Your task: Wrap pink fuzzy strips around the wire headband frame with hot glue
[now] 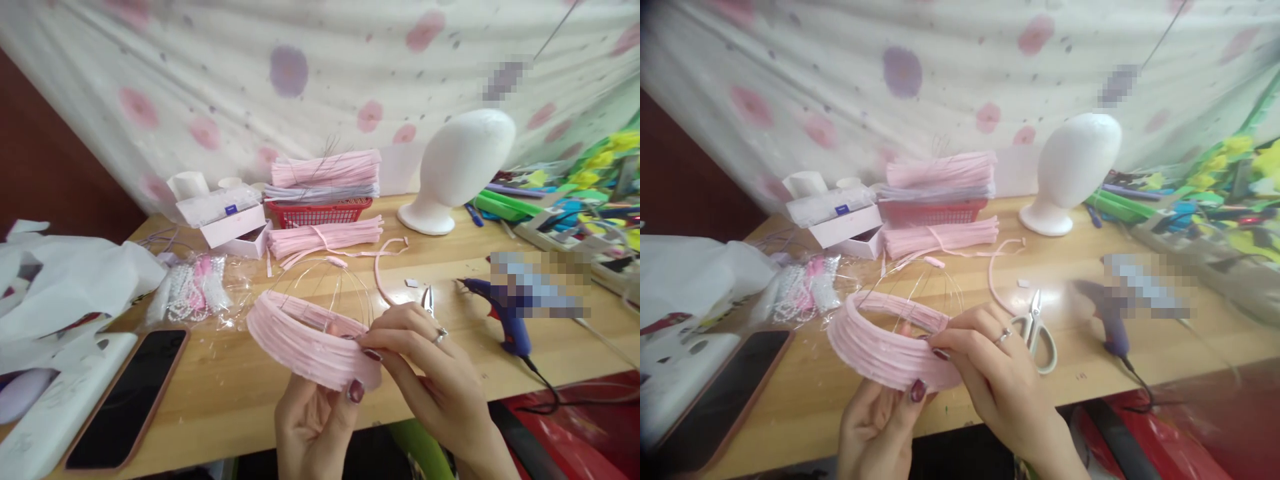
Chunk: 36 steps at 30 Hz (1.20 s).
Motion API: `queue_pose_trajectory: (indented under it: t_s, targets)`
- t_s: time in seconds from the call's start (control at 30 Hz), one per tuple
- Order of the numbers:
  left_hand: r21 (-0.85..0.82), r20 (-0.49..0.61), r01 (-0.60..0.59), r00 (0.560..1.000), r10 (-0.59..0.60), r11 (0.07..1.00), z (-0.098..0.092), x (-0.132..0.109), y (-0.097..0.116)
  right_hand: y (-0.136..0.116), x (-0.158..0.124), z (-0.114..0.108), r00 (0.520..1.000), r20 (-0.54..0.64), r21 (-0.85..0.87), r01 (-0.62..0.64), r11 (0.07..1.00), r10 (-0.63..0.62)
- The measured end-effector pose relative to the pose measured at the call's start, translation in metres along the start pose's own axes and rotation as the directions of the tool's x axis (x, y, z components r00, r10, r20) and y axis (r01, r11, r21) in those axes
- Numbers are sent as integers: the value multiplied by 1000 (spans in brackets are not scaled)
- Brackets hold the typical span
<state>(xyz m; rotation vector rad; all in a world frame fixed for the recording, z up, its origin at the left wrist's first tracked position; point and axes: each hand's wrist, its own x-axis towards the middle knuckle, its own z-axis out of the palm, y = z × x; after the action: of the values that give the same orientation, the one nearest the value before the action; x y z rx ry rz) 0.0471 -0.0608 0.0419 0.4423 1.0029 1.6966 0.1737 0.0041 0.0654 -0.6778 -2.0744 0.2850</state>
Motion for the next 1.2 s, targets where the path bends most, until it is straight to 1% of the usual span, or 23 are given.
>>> queue_pose_trajectory:
  t_s: [0.07,0.13,0.23,0.4,0.6,0.67,0.73,0.83,0.93,1.07,1.2]
  targets:
    - [-30,8,71,997,-70,997,-1,2,7,1,-2,-1,1000,-21,6,-20,1000,20]
    - [-58,-7,121,993,-122,991,0,4,12,2,-3,-2,999,-42,26,-33,999,34]
    - [-88,-38,165,985,-169,982,0,5,16,5,-5,-2,998,-56,85,-38,996,43]
    - [-106,-72,222,971,-230,969,-4,8,17,7,-6,-2,993,-84,146,-68,987,81]
    - [-152,-111,213,967,-231,965,-3,9,18,10,-7,-3,989,-61,194,-121,974,135]
    - [-156,-106,213,967,-230,965,-3,9,19,11,-8,-3,989,-58,199,-122,972,136]
    - [-148,-90,215,969,-230,965,-4,10,19,10,-9,-4,990,-43,203,-120,972,131]
    - [-128,-41,250,966,-257,960,-9,11,17,8,-10,-5,992,-6,208,-122,971,126]
    - [-122,8,285,958,-286,951,-13,12,11,5,-12,-6,994,3,173,-108,979,110]
    - [-115,6,263,965,-264,958,-16,11,4,3,-12,-6,997,-3,128,-71,989,72]
    - [-89,-26,208,977,-211,974,-10,9,6,0,-11,-6,999,-1,110,-41,993,41]
